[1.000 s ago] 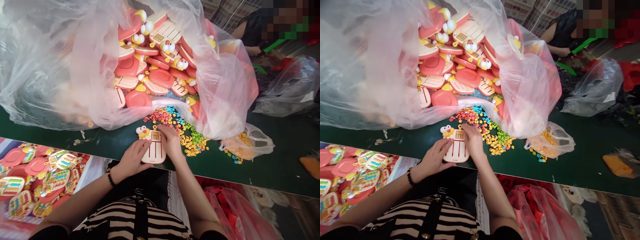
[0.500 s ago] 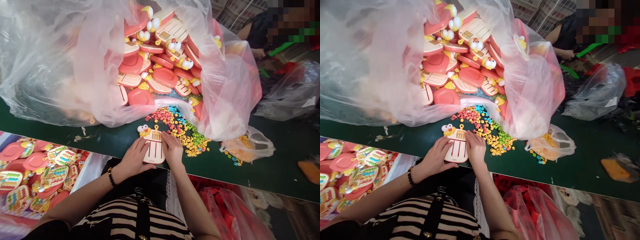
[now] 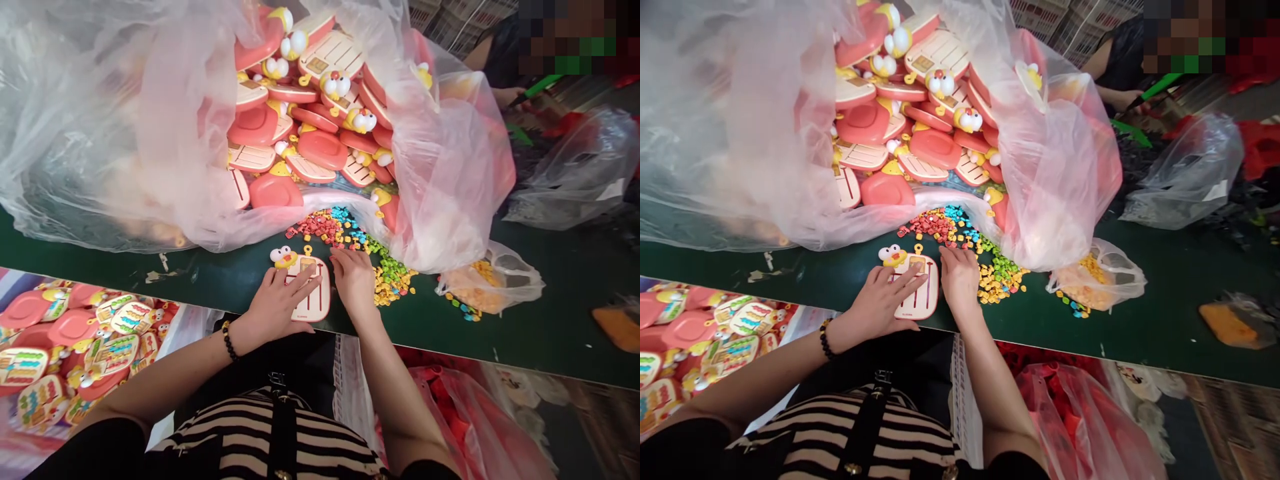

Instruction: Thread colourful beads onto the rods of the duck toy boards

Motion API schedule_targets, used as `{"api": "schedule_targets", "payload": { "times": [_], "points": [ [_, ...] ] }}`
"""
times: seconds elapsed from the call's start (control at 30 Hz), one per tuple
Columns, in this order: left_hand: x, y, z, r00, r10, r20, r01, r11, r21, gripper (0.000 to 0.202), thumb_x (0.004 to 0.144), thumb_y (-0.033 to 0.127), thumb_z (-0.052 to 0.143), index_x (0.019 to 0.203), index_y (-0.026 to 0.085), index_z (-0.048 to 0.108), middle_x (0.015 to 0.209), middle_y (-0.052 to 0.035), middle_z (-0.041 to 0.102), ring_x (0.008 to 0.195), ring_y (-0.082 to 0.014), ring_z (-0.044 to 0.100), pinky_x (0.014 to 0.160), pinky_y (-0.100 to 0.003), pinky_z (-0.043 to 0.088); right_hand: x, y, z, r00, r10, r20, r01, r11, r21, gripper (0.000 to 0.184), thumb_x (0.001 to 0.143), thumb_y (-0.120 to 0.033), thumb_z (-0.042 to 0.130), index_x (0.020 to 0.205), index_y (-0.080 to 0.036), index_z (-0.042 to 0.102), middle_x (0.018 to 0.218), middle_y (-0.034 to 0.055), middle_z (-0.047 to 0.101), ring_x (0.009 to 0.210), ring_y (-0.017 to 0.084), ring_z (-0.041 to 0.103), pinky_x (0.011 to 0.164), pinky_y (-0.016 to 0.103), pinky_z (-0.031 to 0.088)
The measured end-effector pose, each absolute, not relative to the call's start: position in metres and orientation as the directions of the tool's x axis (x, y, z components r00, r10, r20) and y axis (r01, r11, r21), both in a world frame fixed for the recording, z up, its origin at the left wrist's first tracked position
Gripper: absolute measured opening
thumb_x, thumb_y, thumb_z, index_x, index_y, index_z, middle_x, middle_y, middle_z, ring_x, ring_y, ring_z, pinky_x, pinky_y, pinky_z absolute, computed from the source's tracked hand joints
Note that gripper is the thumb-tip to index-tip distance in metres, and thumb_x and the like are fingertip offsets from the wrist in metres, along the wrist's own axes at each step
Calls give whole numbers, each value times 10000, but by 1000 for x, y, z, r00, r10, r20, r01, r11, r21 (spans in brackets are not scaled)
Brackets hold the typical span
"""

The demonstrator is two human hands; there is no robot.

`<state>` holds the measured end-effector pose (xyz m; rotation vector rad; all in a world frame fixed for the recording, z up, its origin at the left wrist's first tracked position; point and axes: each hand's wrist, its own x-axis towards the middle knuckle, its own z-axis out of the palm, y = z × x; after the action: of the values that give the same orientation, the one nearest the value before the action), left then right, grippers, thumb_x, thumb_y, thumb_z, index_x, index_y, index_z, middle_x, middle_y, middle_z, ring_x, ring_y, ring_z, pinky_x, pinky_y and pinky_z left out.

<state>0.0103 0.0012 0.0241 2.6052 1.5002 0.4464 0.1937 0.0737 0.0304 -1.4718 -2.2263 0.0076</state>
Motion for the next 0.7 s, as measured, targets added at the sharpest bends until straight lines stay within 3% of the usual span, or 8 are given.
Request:
{"api": "schedule_targets", "payload": {
  "times": [0.1, 0.27, 0.33, 0.5, 0.7],
  "points": [
    [13, 5, 27, 498, 856, 140, 832, -517, 203, 936, 678, 745, 629, 1407, 191, 439, 1445, -156, 457, 1171, -383, 464, 957, -509, 366, 200, 99, 28, -354, 891, 284, 883, 419, -213, 245, 885, -144, 491, 867, -193, 730, 864, 107, 718, 858, 266, 627, 879, 438, 481],
    [9, -1, 11, 467, 856, 222, 825, -512, 240, 916, 717, 731, 603, 1355, 91, 455, 1368, -218, 498, 1178, -365, 475, 1033, -517, 338, 190, 85, 22, -234, 898, 373, 778, 403, -482, 219, 927, -260, 498, 954, -207, 709, 935, 69, 724, 876, 221, 654, 810, 362, 518],
    [8, -3, 5, 438, 854, 282, 810, -511, 288, 935, 710, 715, 625, 1360, 73, 427, 1350, -222, 502, 1201, -366, 462, 1060, -525, 331, 185, 73, 19, -246, 890, 385, 745, 427, -513, 244, 945, -288, 480, 938, -219, 714, 934, 56, 734, 878, 210, 665, 809, 351, 517],
    [6, -6, 1, 351, 869, 348, 771, -479, 420, 990, 683, 700, 661, 1381, 71, 350, 1285, -223, 501, 1236, -370, 431, 1043, -537, 387, 184, 55, 13, -265, 883, 387, 846, 405, -346, 277, 962, -262, 454, 1069, -222, 706, 1084, 76, 729, 1087, 245, 633, 913, 404, 461],
    [9, -12, -2, 254, 878, 406, 795, -428, 429, 839, 672, 641, 709, 1262, 119, 423, 1157, -181, 514, 1161, -365, 476, 987, -550, 437, 183, 25, 11, -310, 890, 335, 893, 393, -217, 341, 965, -243, 436, 1257, -184, 602, 1270, 116, 639, 1310, 279, 475, 981, 432, 417]
  ]
}}
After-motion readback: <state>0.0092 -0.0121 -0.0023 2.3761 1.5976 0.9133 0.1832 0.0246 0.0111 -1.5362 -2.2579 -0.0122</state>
